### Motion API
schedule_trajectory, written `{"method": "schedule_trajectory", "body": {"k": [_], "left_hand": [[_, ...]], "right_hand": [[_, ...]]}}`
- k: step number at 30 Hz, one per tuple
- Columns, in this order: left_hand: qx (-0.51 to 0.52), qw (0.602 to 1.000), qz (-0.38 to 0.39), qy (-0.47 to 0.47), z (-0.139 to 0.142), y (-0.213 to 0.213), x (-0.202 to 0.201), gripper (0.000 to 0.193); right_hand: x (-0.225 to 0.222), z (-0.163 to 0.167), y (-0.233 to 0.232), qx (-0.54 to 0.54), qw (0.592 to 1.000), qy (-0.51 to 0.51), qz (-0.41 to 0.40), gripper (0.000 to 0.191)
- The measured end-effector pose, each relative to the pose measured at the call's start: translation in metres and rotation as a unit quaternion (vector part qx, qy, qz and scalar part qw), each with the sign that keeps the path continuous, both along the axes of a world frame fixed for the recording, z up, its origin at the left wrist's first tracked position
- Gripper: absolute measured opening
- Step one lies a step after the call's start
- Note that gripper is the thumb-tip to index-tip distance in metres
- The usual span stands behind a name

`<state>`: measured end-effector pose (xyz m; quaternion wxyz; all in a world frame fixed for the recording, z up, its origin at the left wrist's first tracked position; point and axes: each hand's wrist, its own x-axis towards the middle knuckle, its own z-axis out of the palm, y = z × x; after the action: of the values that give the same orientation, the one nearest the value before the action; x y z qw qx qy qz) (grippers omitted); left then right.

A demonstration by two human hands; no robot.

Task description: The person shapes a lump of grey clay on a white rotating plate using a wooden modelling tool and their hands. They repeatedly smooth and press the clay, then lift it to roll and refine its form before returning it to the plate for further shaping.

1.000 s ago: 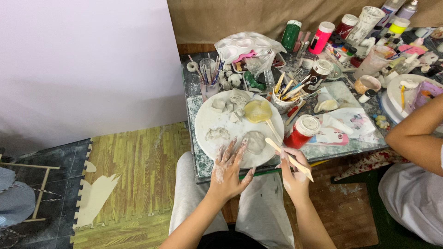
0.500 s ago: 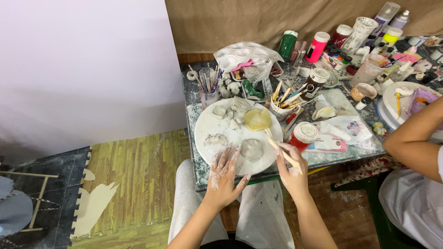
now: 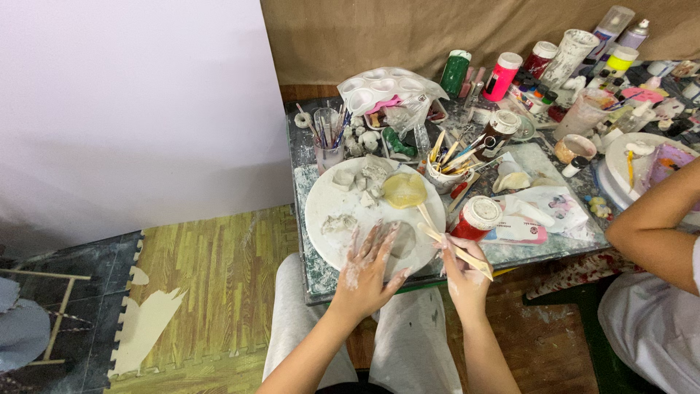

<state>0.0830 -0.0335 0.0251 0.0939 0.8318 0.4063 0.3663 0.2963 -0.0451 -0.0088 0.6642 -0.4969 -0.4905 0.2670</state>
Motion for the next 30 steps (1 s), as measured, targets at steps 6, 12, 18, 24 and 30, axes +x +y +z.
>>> {"method": "schedule_trajectory", "body": {"k": [6,12,18,24,30], "left_hand": [[-0.007,1.000,-0.015,0.020,0.000,0.005,0.011,0.079],[0.041,0.999,-0.018,0.024,0.002,0.007,0.003,0.080],[-0.041,0.998,-0.051,0.008,0.006,0.007,-0.004,0.080],[-0.056,0.994,-0.043,0.084,0.006,0.006,-0.006,0.080],[-0.018,0.999,-0.042,0.023,0.003,0.008,-0.007,0.083]], "right_hand": [[0.011,-0.006,-0.005,-0.015,0.999,0.037,-0.009,0.016],[0.018,-0.009,-0.011,-0.009,0.998,0.064,-0.010,0.019],[0.011,-0.013,-0.013,-0.007,0.997,0.073,-0.003,0.019],[0.008,-0.016,-0.014,-0.009,0.997,0.079,-0.004,0.019],[0.010,-0.009,-0.017,-0.006,0.998,0.065,-0.008,0.020]]}}
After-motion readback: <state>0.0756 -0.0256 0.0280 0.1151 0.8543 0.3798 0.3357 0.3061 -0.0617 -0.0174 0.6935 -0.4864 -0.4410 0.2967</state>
